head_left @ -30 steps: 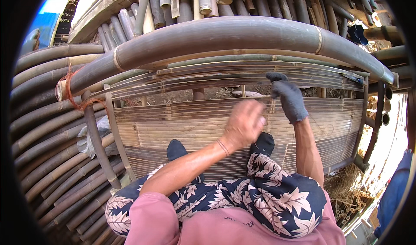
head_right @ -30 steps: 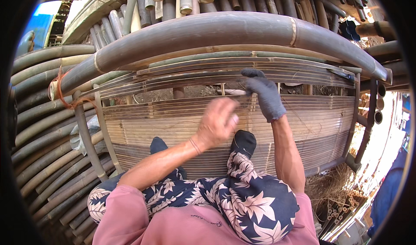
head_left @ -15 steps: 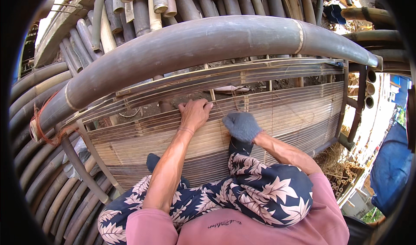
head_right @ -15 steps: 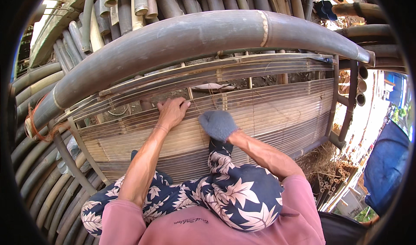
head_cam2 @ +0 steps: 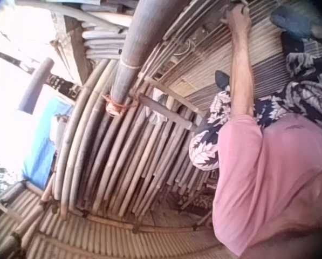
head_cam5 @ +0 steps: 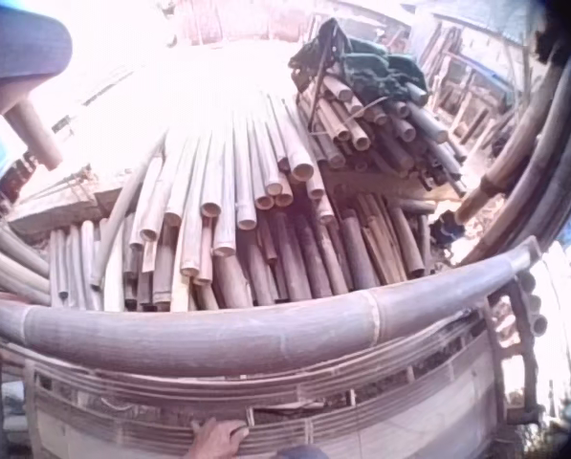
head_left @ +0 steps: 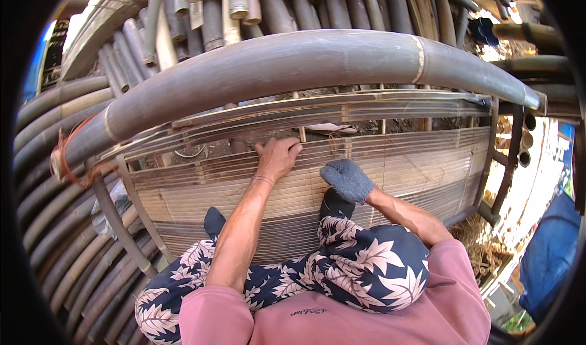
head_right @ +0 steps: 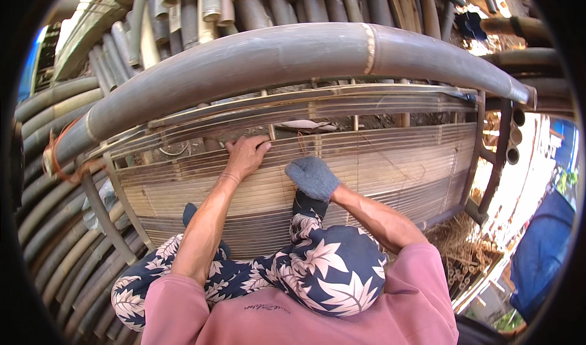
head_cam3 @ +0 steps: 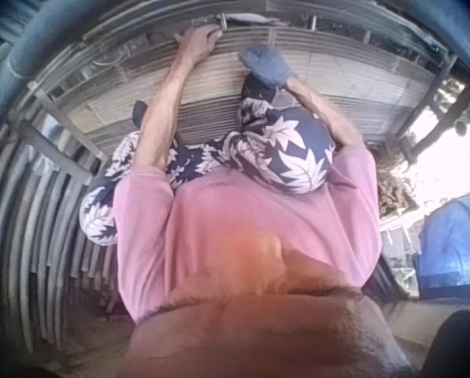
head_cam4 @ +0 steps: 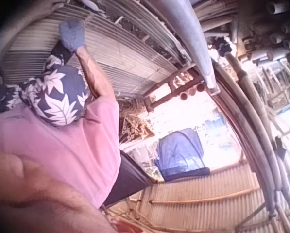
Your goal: The person sits cross-legged on the ground and weaves a bamboo mat using a traditional loom. They manipulate the bamboo strips and threads with their hands, occasionally using a small tool to tighten the weave.
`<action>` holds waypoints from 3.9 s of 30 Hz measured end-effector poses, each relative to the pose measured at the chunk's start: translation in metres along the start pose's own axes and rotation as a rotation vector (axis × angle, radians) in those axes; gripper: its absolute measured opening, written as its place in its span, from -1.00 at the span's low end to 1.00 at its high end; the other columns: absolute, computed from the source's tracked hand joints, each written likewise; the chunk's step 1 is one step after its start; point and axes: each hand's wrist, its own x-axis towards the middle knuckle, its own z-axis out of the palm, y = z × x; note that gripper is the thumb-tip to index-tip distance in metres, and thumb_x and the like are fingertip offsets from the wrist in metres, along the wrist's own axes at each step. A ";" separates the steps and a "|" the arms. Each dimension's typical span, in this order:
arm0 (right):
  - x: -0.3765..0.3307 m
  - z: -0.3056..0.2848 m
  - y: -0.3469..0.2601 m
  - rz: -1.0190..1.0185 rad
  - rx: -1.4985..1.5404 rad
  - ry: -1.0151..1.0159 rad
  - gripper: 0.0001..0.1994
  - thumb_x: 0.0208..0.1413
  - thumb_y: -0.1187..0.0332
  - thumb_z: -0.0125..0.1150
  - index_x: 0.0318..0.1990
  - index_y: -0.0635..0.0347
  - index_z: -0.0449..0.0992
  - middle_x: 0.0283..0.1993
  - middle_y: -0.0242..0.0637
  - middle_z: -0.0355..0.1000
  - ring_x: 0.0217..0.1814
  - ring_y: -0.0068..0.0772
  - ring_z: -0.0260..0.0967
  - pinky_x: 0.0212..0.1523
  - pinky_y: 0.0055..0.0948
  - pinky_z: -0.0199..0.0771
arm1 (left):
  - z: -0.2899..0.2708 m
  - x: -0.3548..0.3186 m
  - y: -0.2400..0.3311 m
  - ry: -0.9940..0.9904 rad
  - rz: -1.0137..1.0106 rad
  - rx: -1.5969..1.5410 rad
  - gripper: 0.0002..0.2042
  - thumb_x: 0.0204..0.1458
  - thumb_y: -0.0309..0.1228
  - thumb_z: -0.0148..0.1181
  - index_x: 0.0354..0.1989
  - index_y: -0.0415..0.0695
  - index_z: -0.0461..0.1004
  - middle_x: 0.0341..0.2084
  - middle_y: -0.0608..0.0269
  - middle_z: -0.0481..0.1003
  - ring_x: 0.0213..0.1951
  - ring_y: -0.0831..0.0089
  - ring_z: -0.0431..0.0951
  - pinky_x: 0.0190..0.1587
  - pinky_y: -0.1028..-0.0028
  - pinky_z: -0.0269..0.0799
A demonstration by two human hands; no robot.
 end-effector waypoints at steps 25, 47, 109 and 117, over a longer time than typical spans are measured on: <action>-0.325 -0.160 0.194 0.699 0.893 1.249 -0.82 0.28 0.24 0.06 -0.25 0.08 0.54 -0.19 -0.27 0.56 -0.09 -0.28 0.48 -0.09 -0.26 0.53 | -0.163 -0.181 -0.244 0.499 0.380 0.692 -0.67 -0.05 -0.48 0.11 -0.04 -0.05 0.51 -0.03 0.23 0.44 0.04 0.21 0.43 0.04 0.29 0.41; 0.232 0.202 -0.296 0.434 -0.081 -0.320 -0.23 0.07 0.12 0.40 0.37 0.22 0.19 0.05 0.04 0.45 -0.04 -0.10 0.52 -0.06 -0.16 0.64 | -0.190 -0.149 -0.300 0.626 0.623 -0.013 -0.87 0.03 -0.48 0.10 -0.25 -0.20 0.37 -0.37 0.01 0.42 -0.24 0.08 0.49 -0.10 0.18 0.41; 0.276 0.251 -0.197 0.528 -0.663 0.148 -0.80 0.03 0.32 0.12 -0.34 0.12 0.67 -0.21 -0.04 0.59 -0.15 0.01 0.58 -0.14 -0.11 0.56 | -0.223 -0.100 -0.346 0.070 -0.134 0.229 -0.59 0.20 -0.22 -0.14 -0.32 -0.24 0.62 -0.25 -0.24 0.59 -0.11 -0.14 0.59 0.04 0.04 0.45; 0.351 0.279 -0.163 0.283 -0.233 -0.485 -0.66 0.12 0.26 0.01 -0.13 0.27 0.61 -0.09 0.03 0.58 -0.17 -0.06 0.53 -0.11 -0.18 0.48 | -0.223 -0.088 -0.350 -0.093 -0.173 0.176 -0.59 0.16 -0.15 -0.10 -0.21 -0.21 0.60 -0.13 -0.19 0.57 -0.03 -0.14 0.55 0.08 0.01 0.40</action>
